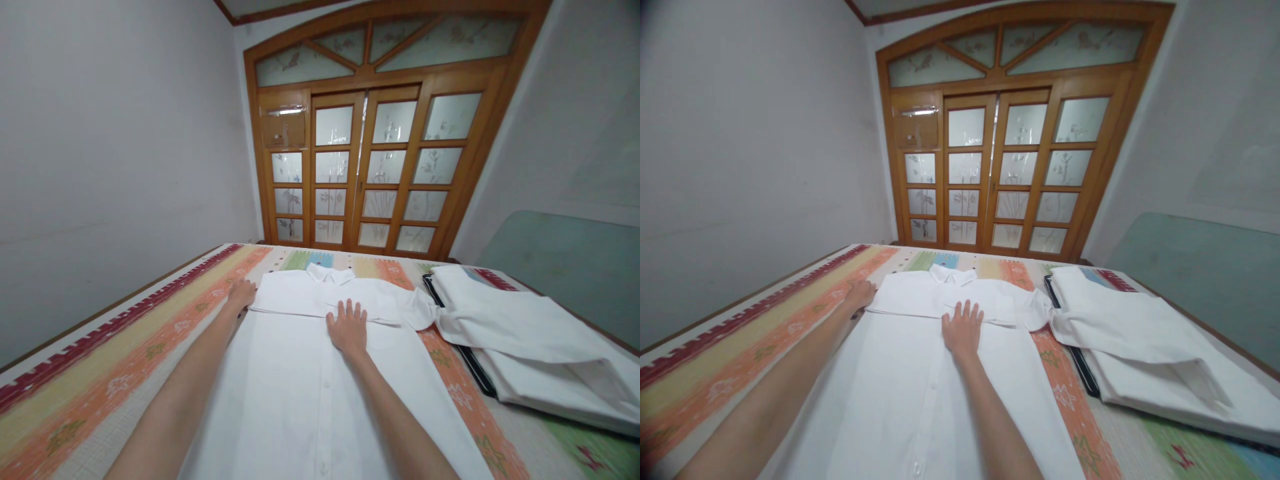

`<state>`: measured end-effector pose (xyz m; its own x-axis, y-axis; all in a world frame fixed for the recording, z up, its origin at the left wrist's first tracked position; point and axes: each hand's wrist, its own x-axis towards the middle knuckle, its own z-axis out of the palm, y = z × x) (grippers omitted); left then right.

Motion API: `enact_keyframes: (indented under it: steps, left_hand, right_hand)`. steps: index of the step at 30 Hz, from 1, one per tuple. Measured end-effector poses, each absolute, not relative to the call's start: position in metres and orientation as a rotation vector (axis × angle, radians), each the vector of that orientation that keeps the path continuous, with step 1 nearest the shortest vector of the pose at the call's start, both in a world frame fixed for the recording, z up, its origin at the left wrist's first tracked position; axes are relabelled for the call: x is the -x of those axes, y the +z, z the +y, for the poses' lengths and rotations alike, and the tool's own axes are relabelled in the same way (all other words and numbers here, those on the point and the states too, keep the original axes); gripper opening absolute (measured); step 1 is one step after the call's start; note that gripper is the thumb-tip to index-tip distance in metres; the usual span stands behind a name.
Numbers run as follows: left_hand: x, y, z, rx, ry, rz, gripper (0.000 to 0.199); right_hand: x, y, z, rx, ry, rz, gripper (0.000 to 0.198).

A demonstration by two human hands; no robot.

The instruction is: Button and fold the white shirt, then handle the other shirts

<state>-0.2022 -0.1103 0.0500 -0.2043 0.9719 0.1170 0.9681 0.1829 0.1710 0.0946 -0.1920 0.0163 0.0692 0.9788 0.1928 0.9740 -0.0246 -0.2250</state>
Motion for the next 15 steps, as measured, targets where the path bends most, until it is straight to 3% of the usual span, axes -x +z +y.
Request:
enact_keyframes:
  steps: [11, 15]
  left_hand:
    - [0.193, 0.059, -0.095, -1.504, 0.801, 2.253, 0.032]
    - [0.192, 0.056, -0.086, -1.422, 0.903, 2.243, 0.022]
  right_hand:
    - [-0.094, 0.019, -0.194, 2.051, 0.034, -1.952, 0.059]
    - [-0.094, 0.019, -0.194, 2.040, 0.031, -1.950, 0.058]
